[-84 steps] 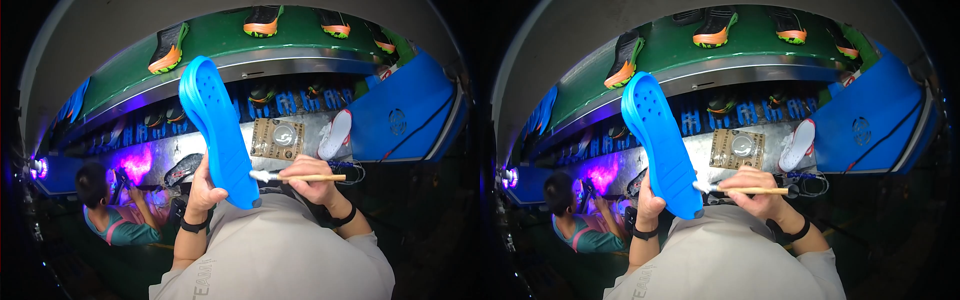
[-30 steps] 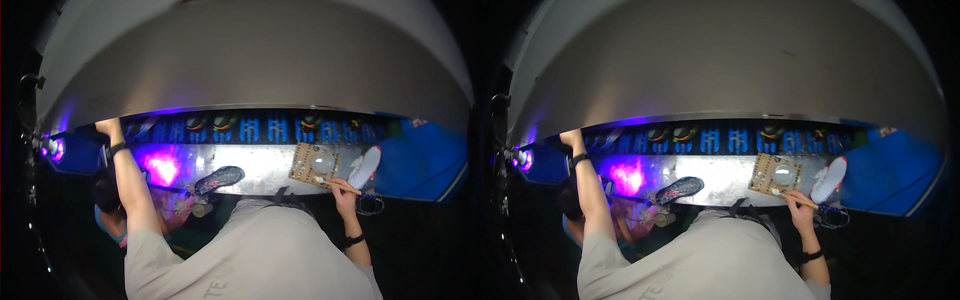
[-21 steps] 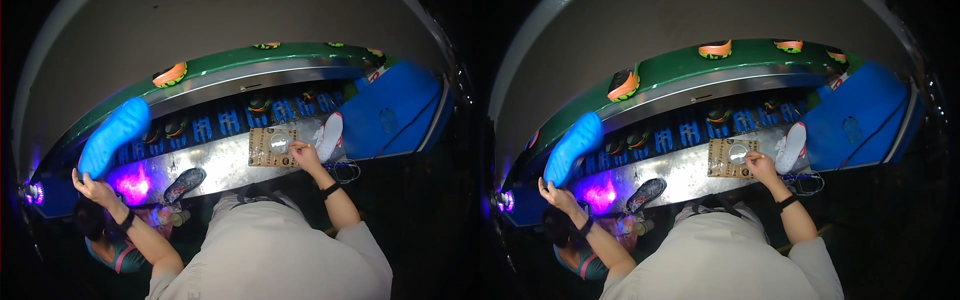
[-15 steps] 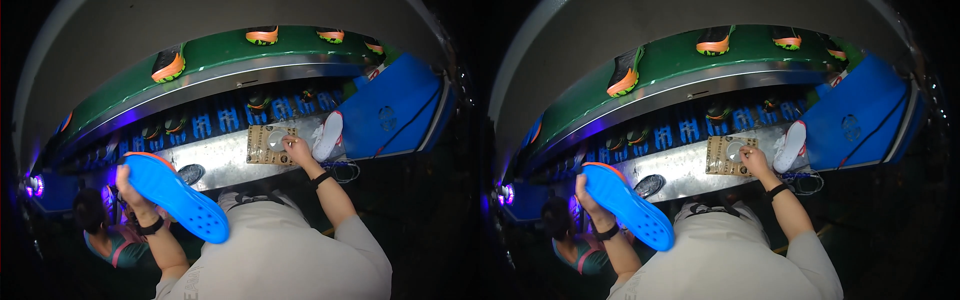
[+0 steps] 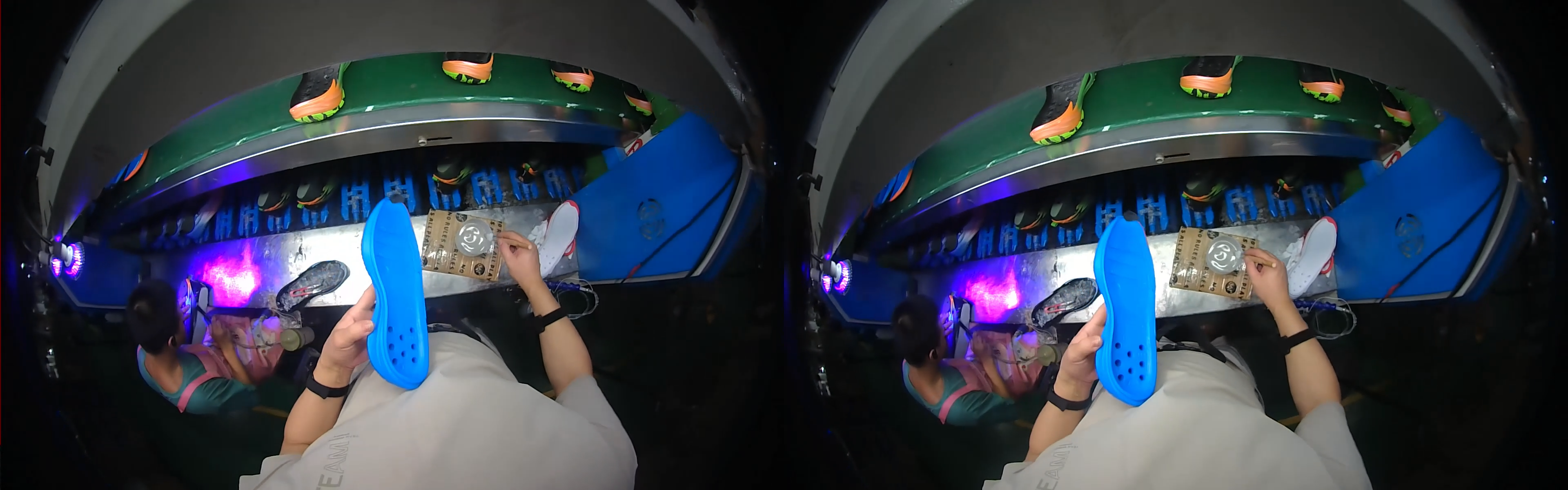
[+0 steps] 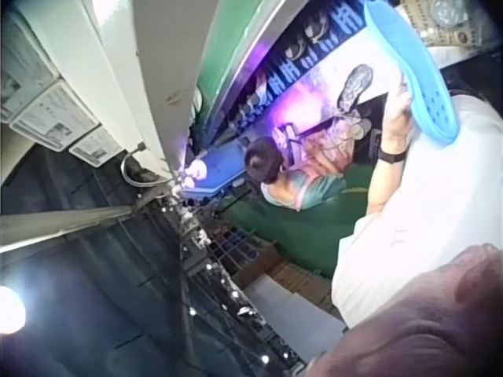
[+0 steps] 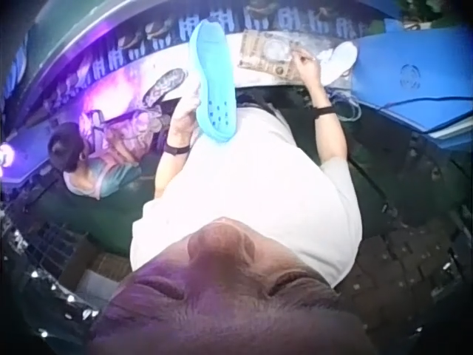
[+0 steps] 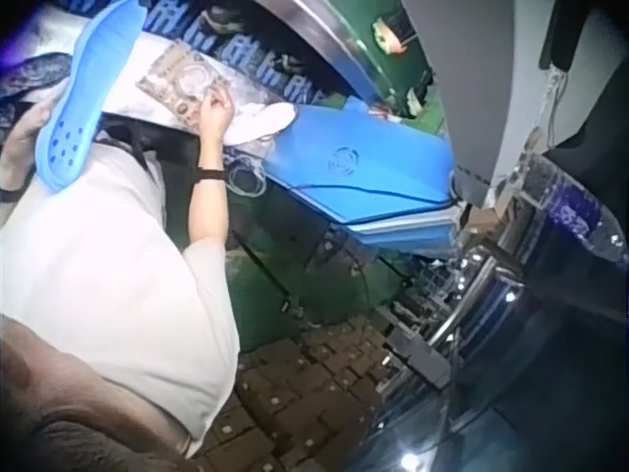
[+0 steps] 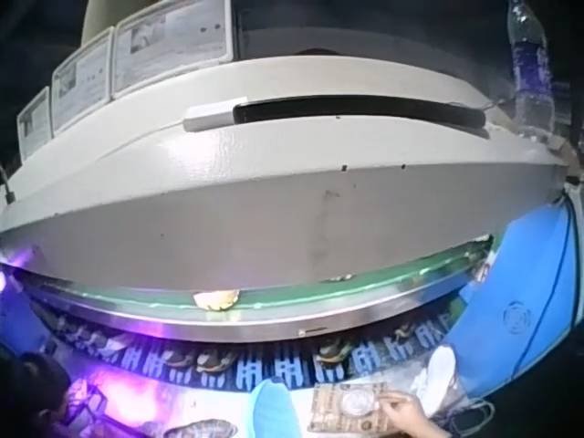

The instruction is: Applying glue to the edges and surfaces of shoe soles using a brush before placing them on a conveyor.

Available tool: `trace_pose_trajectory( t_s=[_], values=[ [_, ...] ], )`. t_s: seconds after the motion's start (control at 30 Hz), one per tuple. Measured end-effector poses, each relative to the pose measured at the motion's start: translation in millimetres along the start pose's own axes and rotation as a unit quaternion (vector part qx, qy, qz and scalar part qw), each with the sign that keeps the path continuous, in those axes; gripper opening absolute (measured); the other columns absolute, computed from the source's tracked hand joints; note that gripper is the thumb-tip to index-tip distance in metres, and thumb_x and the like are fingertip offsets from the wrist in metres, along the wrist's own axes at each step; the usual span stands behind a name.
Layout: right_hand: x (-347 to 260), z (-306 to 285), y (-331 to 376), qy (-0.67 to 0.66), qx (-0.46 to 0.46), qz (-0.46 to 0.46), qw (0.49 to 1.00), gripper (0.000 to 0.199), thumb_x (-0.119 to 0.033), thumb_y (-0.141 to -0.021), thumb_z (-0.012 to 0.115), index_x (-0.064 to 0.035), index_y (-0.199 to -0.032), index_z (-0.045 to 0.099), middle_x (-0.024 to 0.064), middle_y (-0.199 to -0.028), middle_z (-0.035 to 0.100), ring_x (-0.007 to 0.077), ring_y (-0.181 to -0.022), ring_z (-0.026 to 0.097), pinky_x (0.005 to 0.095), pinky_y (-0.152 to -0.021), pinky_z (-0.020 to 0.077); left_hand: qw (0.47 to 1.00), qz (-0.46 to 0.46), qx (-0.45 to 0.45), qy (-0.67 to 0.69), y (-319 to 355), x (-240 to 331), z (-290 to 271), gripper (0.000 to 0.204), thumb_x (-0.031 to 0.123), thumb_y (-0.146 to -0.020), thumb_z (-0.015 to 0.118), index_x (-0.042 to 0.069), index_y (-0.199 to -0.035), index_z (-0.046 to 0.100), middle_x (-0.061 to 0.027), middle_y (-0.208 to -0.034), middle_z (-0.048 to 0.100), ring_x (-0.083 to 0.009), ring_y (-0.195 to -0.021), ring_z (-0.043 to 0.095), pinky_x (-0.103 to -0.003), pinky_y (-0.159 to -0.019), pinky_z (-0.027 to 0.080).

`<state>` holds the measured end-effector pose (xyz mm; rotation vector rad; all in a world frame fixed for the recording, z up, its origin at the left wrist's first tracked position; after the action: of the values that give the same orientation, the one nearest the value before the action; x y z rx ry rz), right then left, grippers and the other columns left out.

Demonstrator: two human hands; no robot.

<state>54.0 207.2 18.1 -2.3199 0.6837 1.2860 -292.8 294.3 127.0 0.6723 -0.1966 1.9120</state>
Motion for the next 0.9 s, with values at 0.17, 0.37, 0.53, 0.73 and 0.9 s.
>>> trace_pose_trajectory(
  t_s=[0.17, 0.37, 0.53, 0.73, 0.9],
  values=[
    [-93.7, -13.9, -2.1, -0.058, -0.015, -0.006, 0.998, 0.018, -0.012, -0.092, 0.067, -0.0018, -0.105, 0.074, 0.0103, -0.095, 0.074, 0.0188, -0.081, 0.067, 0.0314, -0.074, 0.0523, 0.996, 0.010, 0.034, -0.079, -13.2, 20.0, 7.0, 0.101, 0.008, -0.082, 0.065, 0.004, -0.164, 0.005, -0.0183, -0.156, 0.040, -0.0291, -0.136, 0.049, -0.041, -0.114, 0.039],
    [-206.9, -17.0, -3.8, -0.158, -0.078, -0.173, 0.969, 0.018, -0.006, -0.087, 0.069, 0.0016, -0.103, 0.074, 0.0126, -0.096, 0.074, 0.0238, -0.087, 0.068, 0.0347, -0.082, 0.0522, 0.994, -0.004, 0.015, -0.111, -22.8, 19.1, 20.2, 0.103, 0.014, -0.081, 0.068, 0.000, -0.163, 0.007, -0.0190, -0.157, 0.036, -0.0288, -0.141, 0.044, -0.041, -0.117, 0.036],
    [-235.1, -13.1, -13.7, -0.136, -0.068, -0.241, 0.959, 0.017, -0.005, -0.087, 0.070, 0.0011, -0.102, 0.074, 0.0130, -0.095, 0.075, 0.0235, -0.081, 0.067, 0.0353, -0.076, 0.0509, 0.991, -0.009, 0.002, -0.132, -23.2, 13.0, 25.5, 0.105, 0.022, -0.080, 0.072, 0.000, -0.162, 0.010, -0.0184, -0.151, 0.043, -0.0284, -0.133, 0.052, -0.041, -0.111, 0.043],
    [-236.6, -5.8, 3.9, -0.098, -0.109, -0.278, 0.949, 0.018, -0.004, -0.084, 0.071, 0.0001, -0.101, 0.075, 0.0117, -0.091, 0.075, 0.0229, -0.077, 0.066, 0.0351, -0.072, 0.0507, 0.991, -0.012, 0.013, -0.131, -21.0, 25.8, 30.8, 0.107, 0.025, -0.080, 0.071, -0.002, -0.162, 0.009, -0.0176, -0.158, 0.036, -0.0268, -0.141, 0.044, -0.039, -0.116, 0.036],
    [-232.9, -6.6, 0.6, -0.155, -0.151, -0.225, 0.950, 0.016, -0.003, -0.082, 0.069, 0.0008, -0.096, 0.075, 0.0110, -0.090, 0.075, 0.0214, -0.078, 0.065, 0.0349, -0.072, 0.0515, 0.989, -0.002, 0.024, -0.148, -20.0, 28.6, 28.1, 0.107, 0.030, -0.080, 0.070, -0.003, -0.162, 0.010, -0.0174, -0.158, 0.037, -0.0259, -0.140, 0.045, -0.037, -0.115, 0.037]
  ],
)
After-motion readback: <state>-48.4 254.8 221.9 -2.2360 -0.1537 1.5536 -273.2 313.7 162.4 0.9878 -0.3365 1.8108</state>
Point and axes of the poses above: each hand's wrist, its own y-axis away from the middle knuckle, its own z-axis out of the palm, x = y × z, the point moved 8 cm from there along -y, towards the middle knuckle
